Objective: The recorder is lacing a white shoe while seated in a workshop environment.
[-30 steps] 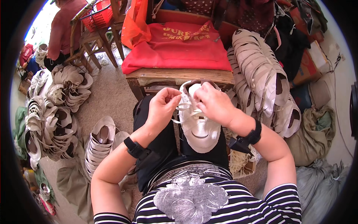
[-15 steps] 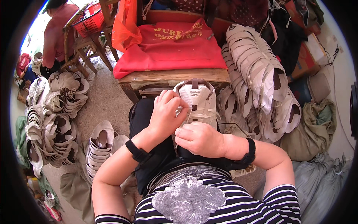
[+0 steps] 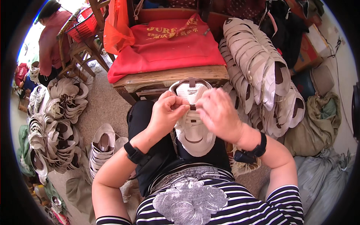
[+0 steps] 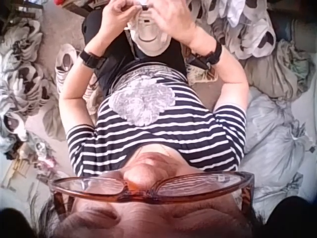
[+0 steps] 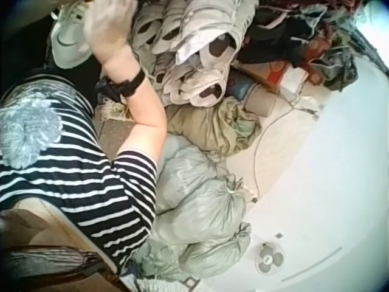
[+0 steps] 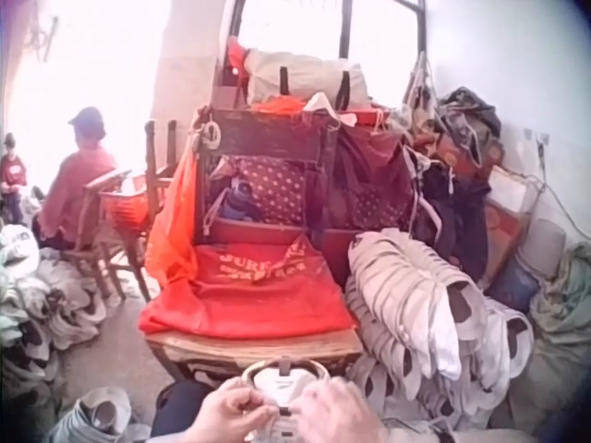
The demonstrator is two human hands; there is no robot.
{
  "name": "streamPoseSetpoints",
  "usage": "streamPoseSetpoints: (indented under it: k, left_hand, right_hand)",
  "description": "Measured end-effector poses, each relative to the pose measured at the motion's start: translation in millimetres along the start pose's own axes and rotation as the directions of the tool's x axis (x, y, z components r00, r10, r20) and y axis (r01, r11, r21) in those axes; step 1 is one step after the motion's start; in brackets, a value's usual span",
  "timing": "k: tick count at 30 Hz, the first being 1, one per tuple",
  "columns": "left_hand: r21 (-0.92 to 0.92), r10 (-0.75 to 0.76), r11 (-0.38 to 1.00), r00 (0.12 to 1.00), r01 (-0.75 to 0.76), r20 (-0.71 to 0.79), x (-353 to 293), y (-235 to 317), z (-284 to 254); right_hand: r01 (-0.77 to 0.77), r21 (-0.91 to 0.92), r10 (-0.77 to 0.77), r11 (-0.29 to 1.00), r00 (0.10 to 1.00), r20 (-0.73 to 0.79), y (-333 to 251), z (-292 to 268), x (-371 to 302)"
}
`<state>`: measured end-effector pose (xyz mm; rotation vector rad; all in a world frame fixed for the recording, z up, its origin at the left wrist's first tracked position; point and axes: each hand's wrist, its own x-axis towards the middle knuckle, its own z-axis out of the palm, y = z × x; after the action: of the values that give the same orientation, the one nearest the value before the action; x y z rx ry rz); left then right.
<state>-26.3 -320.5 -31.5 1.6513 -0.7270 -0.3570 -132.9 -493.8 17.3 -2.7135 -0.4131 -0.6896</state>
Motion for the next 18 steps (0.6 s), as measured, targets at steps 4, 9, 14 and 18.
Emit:
streamPoseSetpoints:
  k: [4,9,14,18]
  left_hand:
    - [0.003,-0.003,1.0,1.0,0.003,0.001,1.1,-7.0,1.8]
    - [0.651,0.385,0.718,0.92,-0.247,-0.076,4.3,13.0,0.3]
    - [0.705,0.311,0.681,0.95,-0.199,-0.033,3.6,4.0,10.9]
    - [0.609,0.229,0.785,0.966,-0.113,-0.117,0.0,-0.6,22.5]
  right_hand:
    - [-0.06,-0.217,0.082,0.974,0.993,0.09,13.5,0.4,6.2]
    - [-0.072,-0.222,0.116,0.972,0.975,0.189,14.3,4.1,9.6]
    - [-0.084,-0.131,0.113,0.988,0.965,0.235,20.2,11.6,12.2]
    - [-0.148,-0.012,0.146,0.989,0.953,0.265,25.4,9.2,11.8]
